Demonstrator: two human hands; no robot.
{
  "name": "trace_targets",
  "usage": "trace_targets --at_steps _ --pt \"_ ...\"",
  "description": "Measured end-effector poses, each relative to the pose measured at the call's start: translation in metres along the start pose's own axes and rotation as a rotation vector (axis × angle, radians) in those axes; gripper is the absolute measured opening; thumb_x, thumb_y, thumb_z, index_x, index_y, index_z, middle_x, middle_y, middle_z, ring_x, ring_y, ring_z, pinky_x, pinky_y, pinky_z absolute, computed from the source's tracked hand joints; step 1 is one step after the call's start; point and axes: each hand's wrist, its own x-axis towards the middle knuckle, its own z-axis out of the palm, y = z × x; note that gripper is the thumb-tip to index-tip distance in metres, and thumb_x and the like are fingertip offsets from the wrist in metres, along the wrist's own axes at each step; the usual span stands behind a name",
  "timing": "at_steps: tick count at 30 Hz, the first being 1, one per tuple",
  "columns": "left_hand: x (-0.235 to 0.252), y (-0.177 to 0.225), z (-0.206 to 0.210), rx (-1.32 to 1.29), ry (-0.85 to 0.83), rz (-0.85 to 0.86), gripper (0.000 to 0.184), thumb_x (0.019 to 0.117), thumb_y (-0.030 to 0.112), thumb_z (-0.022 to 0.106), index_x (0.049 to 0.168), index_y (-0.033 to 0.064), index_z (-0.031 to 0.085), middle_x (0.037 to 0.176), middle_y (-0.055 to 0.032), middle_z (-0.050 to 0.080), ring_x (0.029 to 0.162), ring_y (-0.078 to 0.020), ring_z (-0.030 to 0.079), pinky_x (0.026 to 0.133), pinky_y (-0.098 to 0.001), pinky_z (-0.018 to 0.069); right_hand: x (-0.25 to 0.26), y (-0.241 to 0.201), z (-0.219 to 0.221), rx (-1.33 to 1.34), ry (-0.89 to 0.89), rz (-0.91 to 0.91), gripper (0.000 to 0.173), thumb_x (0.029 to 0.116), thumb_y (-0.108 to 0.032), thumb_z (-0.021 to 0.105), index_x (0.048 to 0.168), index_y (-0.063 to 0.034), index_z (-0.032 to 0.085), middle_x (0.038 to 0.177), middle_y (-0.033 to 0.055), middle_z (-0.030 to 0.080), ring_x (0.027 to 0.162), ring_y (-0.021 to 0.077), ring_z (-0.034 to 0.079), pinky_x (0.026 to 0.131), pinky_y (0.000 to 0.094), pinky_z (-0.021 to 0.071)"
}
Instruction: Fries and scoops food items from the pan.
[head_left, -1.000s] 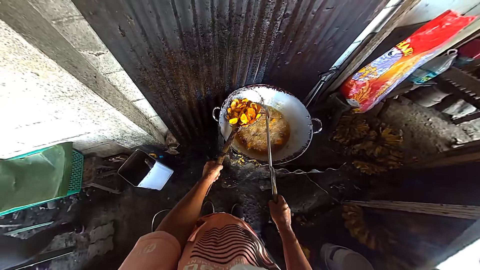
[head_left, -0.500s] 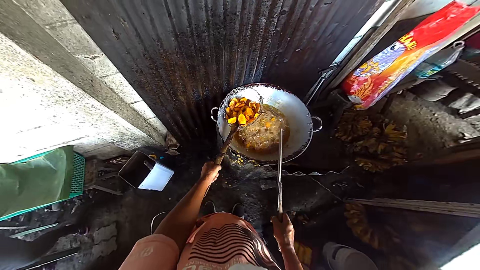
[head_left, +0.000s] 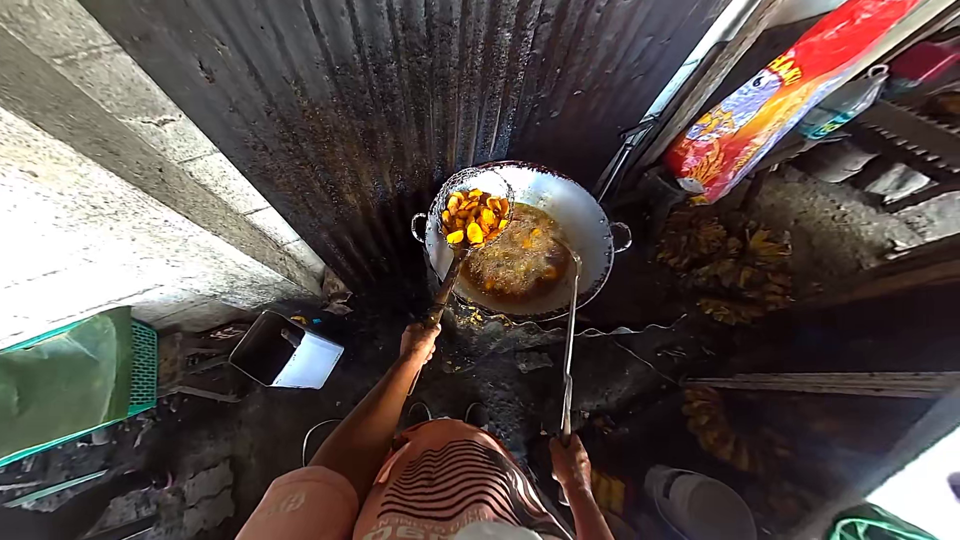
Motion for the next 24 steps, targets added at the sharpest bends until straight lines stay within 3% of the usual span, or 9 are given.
trace_targets --at_steps 6,12,17,20,24 --pt "-0.002 0.001 -0.004 -0.011 -0.016 0.004 0.029 0.1022 0.033 0.066 0.111 0.0055 0.06 0.06 -0.0029 0.052 0.042 -0.0113 0.048 0.04 -0.0246 0.0423 0.01 0.0 0.0 0.018 -0.043 0.06 0.037 0.1047 -0.031 0.059 0.125 -0.0003 0.061 0.094 0.0237 0.066 0.073 0.0342 0.066 0.067 0.0519 0.0549" --pt "0.0 0.0 -0.012 -0.007 -0.043 0.008 0.03 0.1017 0.033 0.067 0.112 0.0052 0.06 0.06 -0.003 0.053 0.043 -0.0114 0.049 0.041 -0.0248 0.043 0.004 -0.002 0.005 0.106 -0.059 0.079 0.041 0.1009 -0.031 0.067 0.128 -0.0017 0.06 0.086 0.019 0.062 0.061 0.0275 0.058 0.058 0.0464 0.0512" --pt "0.004 -0.002 -0.018 -0.018 -0.067 0.019 0.029 0.1014 0.032 0.067 0.112 0.0056 0.06 0.06 -0.0031 0.052 0.042 -0.0113 0.048 0.041 -0.0246 0.0423 -0.006 -0.007 0.014 0.13 -0.056 0.099 0.039 0.1025 -0.024 0.064 0.137 -0.0064 0.058 0.089 0.0181 0.062 0.06 0.0249 0.056 0.055 0.043 0.05" --pt "0.004 -0.001 -0.022 -0.021 -0.088 0.019 0.029 0.1014 0.032 0.067 0.112 0.0058 0.059 0.061 -0.0029 0.052 0.043 -0.0112 0.048 0.041 -0.0244 0.0421 -0.013 -0.005 0.022 0.139 -0.037 0.115 0.034 0.1027 -0.022 0.062 0.133 -0.0059 0.059 0.087 0.0169 0.062 0.059 0.0243 0.056 0.054 0.0422 0.0501" --pt "0.007 -0.003 -0.027 -0.027 -0.108 0.029 0.029 0.1013 0.031 0.067 0.113 0.0052 0.058 0.061 -0.0031 0.052 0.043 -0.0114 0.049 0.041 -0.0246 0.0428 -0.022 -0.004 0.028 0.061 0.0 0.149 0.035 0.1032 -0.027 0.061 0.13 -0.0042 0.061 0.093 0.0196 0.065 0.066 0.0284 0.062 0.061 0.0469 0.0544"
